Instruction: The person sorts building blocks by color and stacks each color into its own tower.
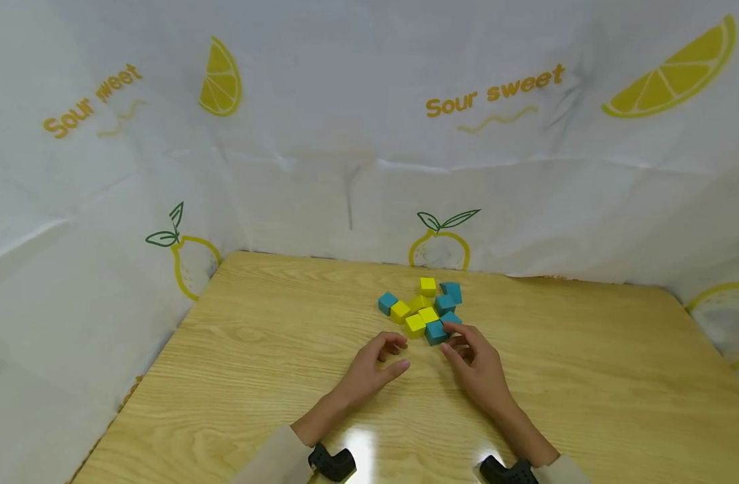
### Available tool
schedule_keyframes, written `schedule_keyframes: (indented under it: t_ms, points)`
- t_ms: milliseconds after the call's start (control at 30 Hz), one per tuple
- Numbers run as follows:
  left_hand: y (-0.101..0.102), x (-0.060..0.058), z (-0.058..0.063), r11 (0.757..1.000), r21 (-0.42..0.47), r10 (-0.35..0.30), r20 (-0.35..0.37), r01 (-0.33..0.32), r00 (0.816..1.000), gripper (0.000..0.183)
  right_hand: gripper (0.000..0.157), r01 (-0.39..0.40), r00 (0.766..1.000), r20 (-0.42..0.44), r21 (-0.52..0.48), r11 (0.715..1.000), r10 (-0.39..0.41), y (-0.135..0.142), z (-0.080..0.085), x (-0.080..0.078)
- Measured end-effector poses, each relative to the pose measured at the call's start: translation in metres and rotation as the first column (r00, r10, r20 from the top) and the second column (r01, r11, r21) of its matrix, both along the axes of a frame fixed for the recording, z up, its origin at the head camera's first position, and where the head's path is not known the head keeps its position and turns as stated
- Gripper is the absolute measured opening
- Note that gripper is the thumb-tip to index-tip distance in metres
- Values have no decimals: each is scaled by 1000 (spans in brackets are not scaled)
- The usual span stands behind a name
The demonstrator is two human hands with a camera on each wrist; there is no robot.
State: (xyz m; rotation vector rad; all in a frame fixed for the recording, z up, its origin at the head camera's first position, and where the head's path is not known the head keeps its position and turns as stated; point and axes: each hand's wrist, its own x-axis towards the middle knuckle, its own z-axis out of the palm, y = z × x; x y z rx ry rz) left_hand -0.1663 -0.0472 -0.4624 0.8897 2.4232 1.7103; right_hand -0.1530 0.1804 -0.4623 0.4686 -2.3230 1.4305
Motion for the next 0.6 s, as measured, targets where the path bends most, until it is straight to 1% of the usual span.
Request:
schedule_keyframes:
  t_ms: [67, 100, 133, 233, 300, 367, 467, 600]
  points:
    - [4, -1, 0, 999, -18, -27, 48, 28, 998, 34, 35, 9, 1000, -11, 16, 1000, -8, -3, 7, 3]
    - [6, -2, 0, 999, -29, -35, 68, 37, 997, 34, 35, 14, 1000, -14, 19, 1000, -14, -4, 9, 4]
    - [7, -3, -1, 998, -38, -39, 73, 42, 997, 34, 35, 17, 1000, -23, 21, 1000, -17, -3, 5, 2]
    - [10, -11, -17, 998, -47, -32, 61, 35, 998, 36, 35, 18, 999, -43, 26, 999, -17, 2, -9, -5]
    - [10, -13, -18, 999, -44, -29, 58, 31, 998, 37, 37, 17, 999, -48, 40, 999, -15, 4, -16, -9]
    - [11, -15, -18, 999, -36, -27, 54, 29, 998, 37, 38, 18, 999, -46, 57, 998, -15, 5, -19, -10]
    - [12, -17, -17, 999, -36, -21, 45, 22, 999, 39, 38, 12, 999, -41, 87, 996, -8, 4, -20, -12]
    - [12, -20, -17, 998, -58, 0, 47, 3, 999, 43, 38, 11, 999, -36, 132, 991, -6, 3, -19, -13]
